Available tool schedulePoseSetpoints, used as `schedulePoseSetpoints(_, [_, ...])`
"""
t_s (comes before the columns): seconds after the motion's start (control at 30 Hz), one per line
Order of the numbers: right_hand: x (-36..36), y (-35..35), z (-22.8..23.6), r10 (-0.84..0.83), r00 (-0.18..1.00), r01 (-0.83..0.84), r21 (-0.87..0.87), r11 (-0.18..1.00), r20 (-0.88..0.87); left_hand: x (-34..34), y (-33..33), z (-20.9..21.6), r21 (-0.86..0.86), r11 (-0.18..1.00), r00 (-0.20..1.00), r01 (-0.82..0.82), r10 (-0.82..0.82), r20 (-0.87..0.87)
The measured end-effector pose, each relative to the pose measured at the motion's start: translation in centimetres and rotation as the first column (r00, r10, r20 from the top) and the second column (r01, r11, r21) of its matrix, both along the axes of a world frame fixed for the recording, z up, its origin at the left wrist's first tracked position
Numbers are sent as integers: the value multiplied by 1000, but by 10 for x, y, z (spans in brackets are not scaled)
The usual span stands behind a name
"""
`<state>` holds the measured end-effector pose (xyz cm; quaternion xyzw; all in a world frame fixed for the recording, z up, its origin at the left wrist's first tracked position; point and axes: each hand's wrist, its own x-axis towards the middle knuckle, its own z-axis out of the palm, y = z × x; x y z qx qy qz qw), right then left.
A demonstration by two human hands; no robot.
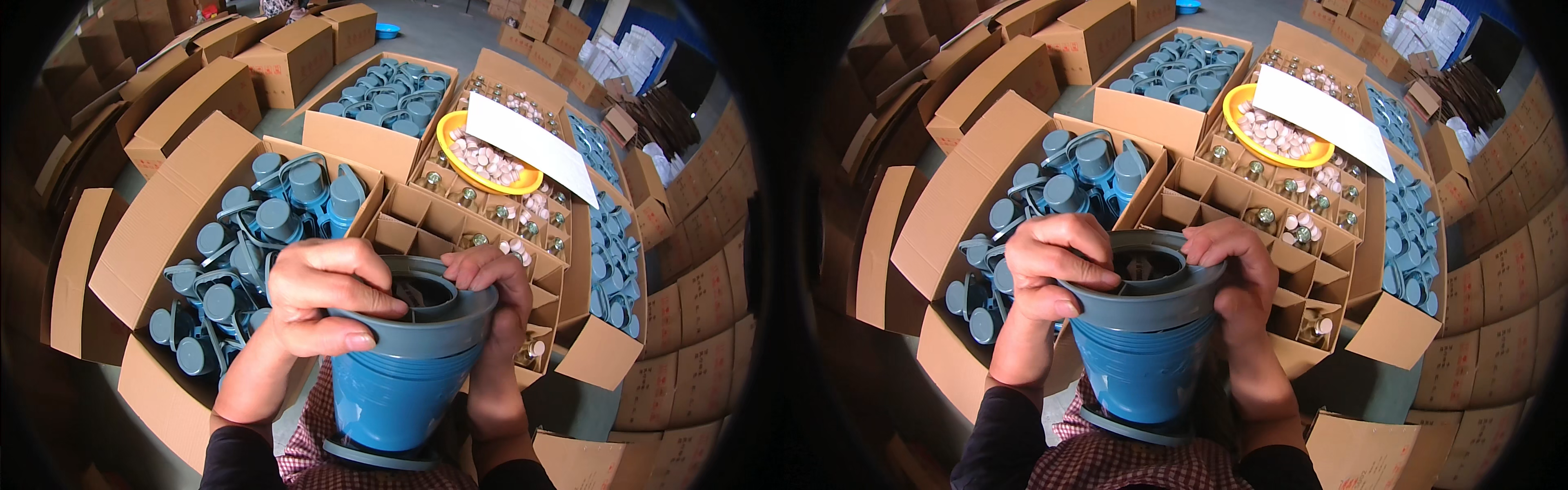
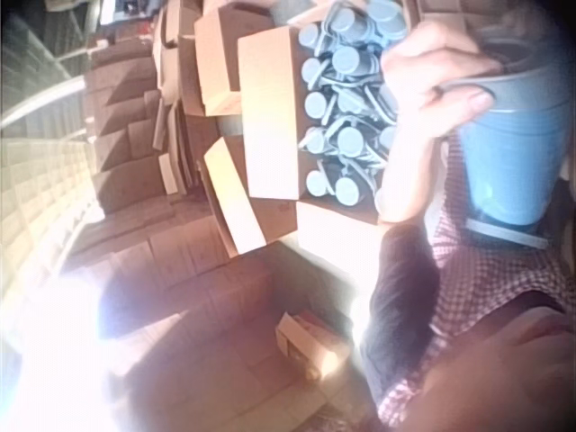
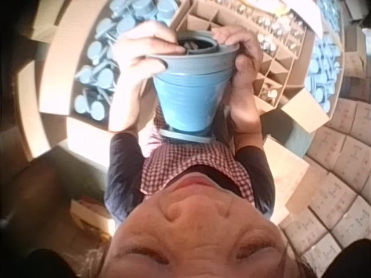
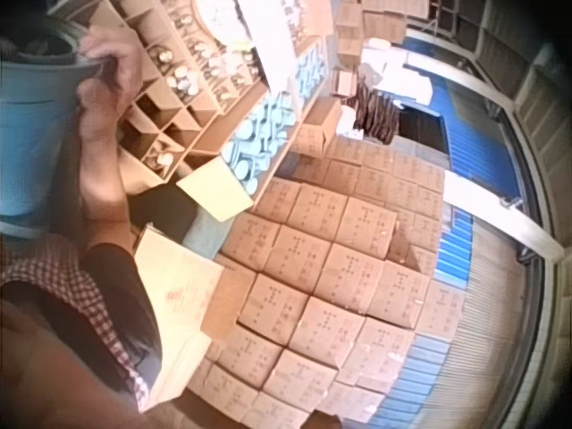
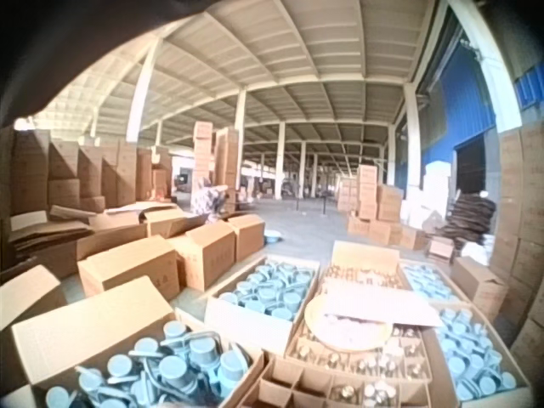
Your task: The person assembles thermoses by placing glass liners into blue plastic housings, inserting gaskets, and screwing on the top collars and lids before placing them into cardboard boxes.
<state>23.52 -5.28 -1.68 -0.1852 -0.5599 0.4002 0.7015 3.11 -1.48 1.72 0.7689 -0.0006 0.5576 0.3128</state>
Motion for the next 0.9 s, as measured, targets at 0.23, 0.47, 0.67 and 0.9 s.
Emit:
schedulePoseSetpoints(0.23, [7,-3,0,91,989,-105,113,988,121,-6,-21,16,193,964,977,-182,199,-73])
schedulePoseSetpoints(0.47, [13,-2,13,165,931,-189,41,981,325,-25,-35,10,181,954,927,-240,281,-249])
schedulePoseSetpoints(0.67, [8,-4,8,189,927,-180,-59,982,323,-26,-47,21,164,916,828,-366,401,-391])
schedulePoseSetpoints(0.9, [-2,4,-5,220,920,-196,-107,975,323,-36,-50,-6,159,862,792,-481,505,-343])
